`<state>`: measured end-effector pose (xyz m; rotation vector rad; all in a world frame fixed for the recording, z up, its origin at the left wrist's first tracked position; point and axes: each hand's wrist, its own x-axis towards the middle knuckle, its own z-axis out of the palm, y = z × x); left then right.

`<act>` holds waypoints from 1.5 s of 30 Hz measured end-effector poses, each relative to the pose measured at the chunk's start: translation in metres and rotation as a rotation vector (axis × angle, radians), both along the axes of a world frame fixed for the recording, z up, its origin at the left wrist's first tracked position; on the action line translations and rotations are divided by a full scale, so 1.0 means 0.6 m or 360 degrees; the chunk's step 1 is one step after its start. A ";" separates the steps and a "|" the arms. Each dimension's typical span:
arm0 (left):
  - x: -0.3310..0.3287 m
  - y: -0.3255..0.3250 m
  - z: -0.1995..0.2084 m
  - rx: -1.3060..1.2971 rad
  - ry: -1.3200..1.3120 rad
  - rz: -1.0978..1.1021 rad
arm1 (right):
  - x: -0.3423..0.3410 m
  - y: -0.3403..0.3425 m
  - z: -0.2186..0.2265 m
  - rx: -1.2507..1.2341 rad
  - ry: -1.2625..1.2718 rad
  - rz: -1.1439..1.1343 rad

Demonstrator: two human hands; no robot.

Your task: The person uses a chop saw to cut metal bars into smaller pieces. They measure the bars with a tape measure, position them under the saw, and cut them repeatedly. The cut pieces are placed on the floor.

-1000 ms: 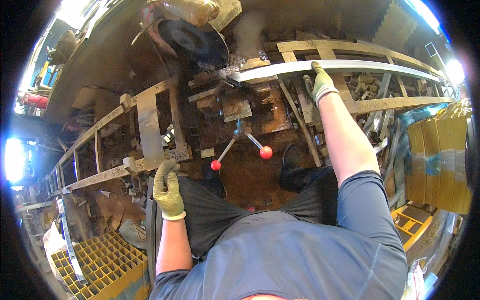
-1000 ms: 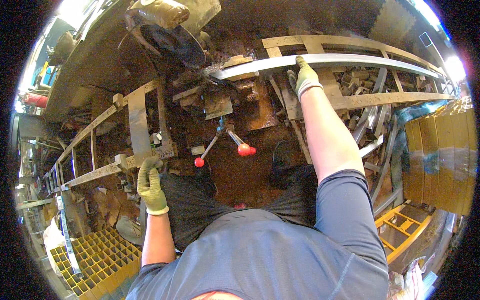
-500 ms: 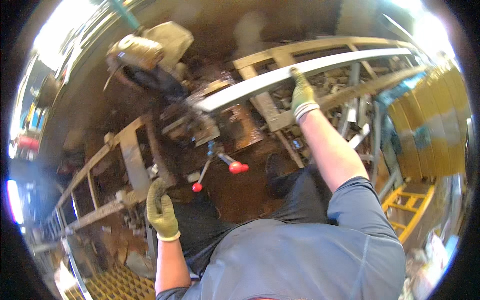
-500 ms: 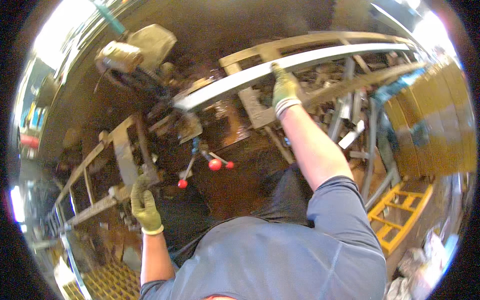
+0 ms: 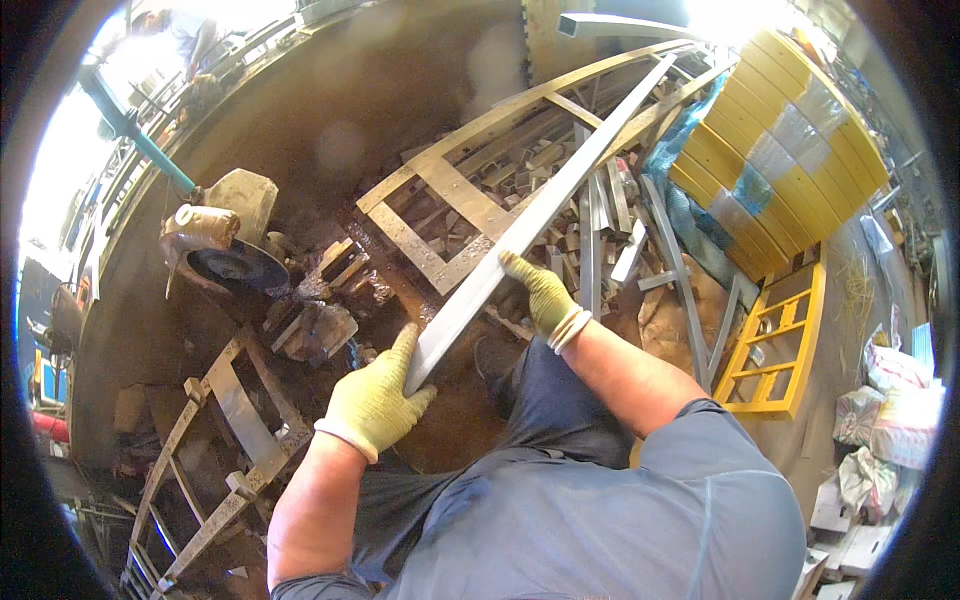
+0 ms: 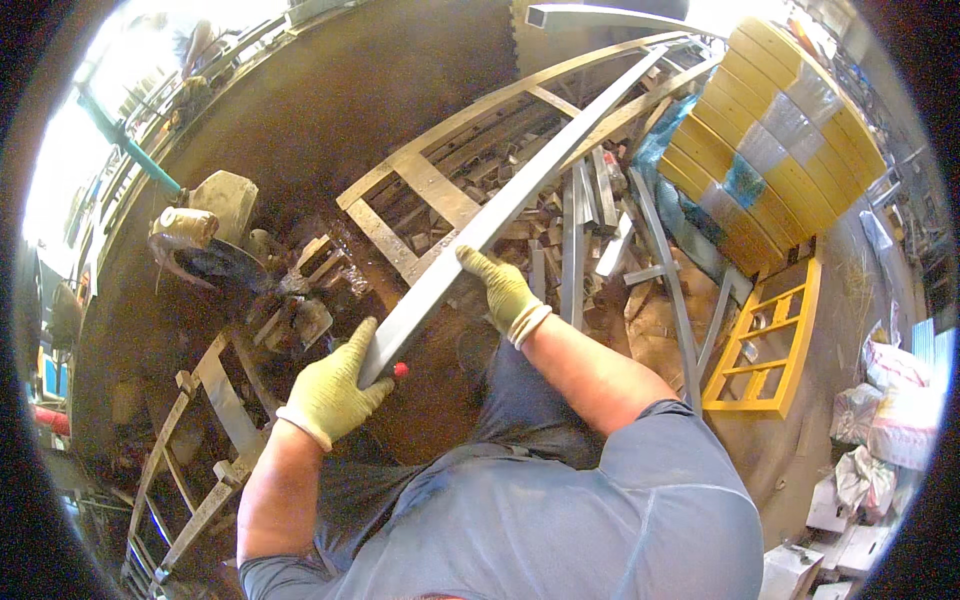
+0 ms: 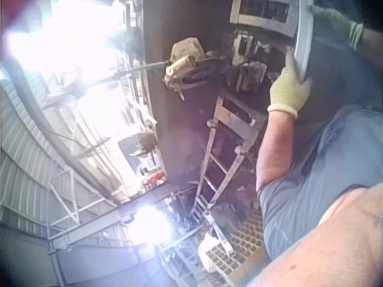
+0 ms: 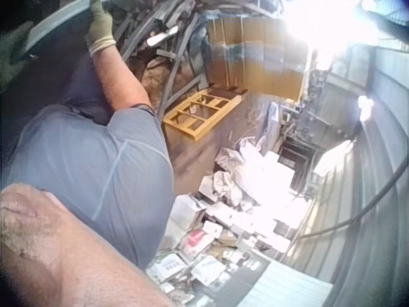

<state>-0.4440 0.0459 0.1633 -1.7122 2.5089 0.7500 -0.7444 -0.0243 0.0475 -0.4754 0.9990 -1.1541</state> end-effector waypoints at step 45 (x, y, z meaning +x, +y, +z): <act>0.019 0.177 -0.174 0.0588 0.1927 0.0820 | -0.606 0.572 -0.330 0.0471 0.1036 -0.0292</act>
